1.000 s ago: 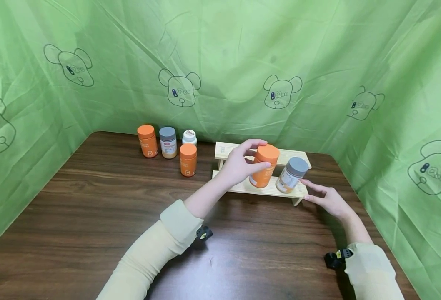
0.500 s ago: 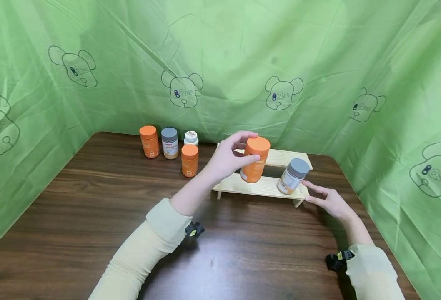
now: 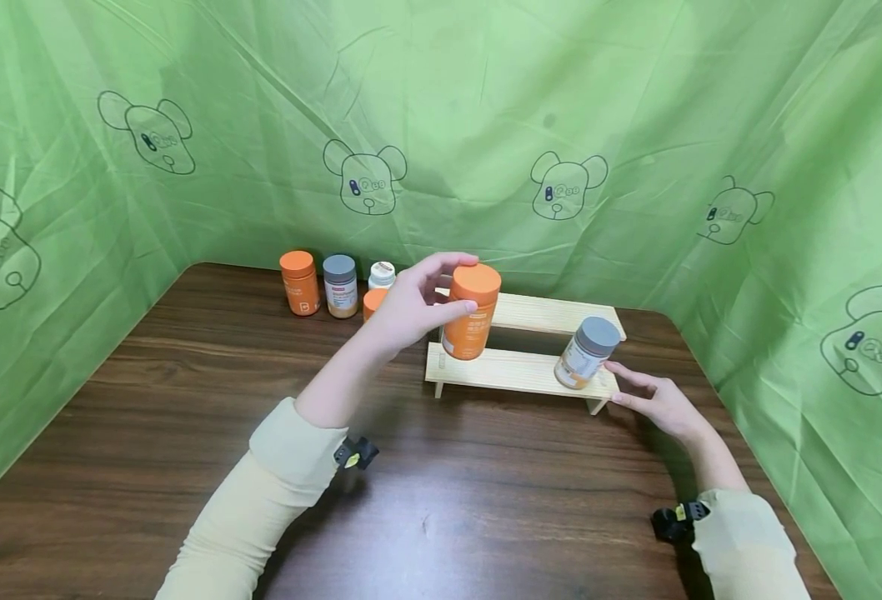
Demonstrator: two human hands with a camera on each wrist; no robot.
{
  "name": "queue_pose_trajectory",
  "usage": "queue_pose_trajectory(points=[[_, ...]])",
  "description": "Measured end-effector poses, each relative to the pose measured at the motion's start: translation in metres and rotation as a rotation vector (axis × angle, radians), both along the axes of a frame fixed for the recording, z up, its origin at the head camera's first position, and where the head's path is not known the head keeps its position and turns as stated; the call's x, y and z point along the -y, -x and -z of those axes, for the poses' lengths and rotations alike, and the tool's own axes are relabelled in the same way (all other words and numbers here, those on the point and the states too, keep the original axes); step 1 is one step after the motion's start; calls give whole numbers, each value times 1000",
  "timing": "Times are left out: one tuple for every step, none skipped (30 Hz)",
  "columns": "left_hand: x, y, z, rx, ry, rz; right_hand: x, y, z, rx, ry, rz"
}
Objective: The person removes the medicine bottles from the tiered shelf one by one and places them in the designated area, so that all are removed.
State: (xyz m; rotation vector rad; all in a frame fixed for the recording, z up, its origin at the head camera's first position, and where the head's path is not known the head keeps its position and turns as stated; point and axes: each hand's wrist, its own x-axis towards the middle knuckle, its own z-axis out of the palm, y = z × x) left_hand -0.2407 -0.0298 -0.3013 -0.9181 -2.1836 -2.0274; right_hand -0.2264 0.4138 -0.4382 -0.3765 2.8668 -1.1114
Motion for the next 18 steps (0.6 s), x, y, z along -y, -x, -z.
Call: queue_pose_trajectory(points=[[3, -1, 0, 2, -1, 2, 0, 0, 0, 1, -1, 0], [7, -1, -1, 6, 0, 3, 0, 0, 0, 2, -3, 2], [10, -1, -1, 4, -1, 5, 0, 1, 0, 2, -3, 4], [13, -2, -1, 3, 0, 6, 0, 1, 0, 3, -5, 6], [16, -2, -1, 1, 2, 7, 0, 1, 0, 5, -7, 7], [19, -2, -1, -3, 9, 4, -1, 1, 1, 5, -6, 8], [22, -2, -1, -8, 14, 0, -1, 1, 1, 3, -5, 7], [25, -2, -1, -12, 18, -5, -1, 2, 1, 4, -3, 6], [28, -2, -1, -20, 22, -13, -1, 2, 1, 4, -4, 5], [31, -2, -1, -24, 24, -20, -1, 2, 1, 3, -5, 2], [34, -3, -1, -26, 29, -32, -1, 2, 1, 1, 1, 1], [37, -3, -1, -31, 31, -42, -1, 1, 2, -2, 8, 1], [40, -3, 0, -33, 29, -51, -1, 1, 2, -5, 16, 1], [43, -3, 0, -35, 31, -63, -1, 1, 2, -7, 24, 1], [47, -3, 0, -36, 31, -73, 0, 1, 2, -8, 32, 1], [50, -3, 1, -35, 30, -79, 0, 1, 2, -11, 35, -4], [54, -3, 2, -35, 25, -84, 0, 1, 2, -13, 37, -2], [57, -3, 3, -37, 18, -86, 0, 0, 1, -13, 30, -1]])
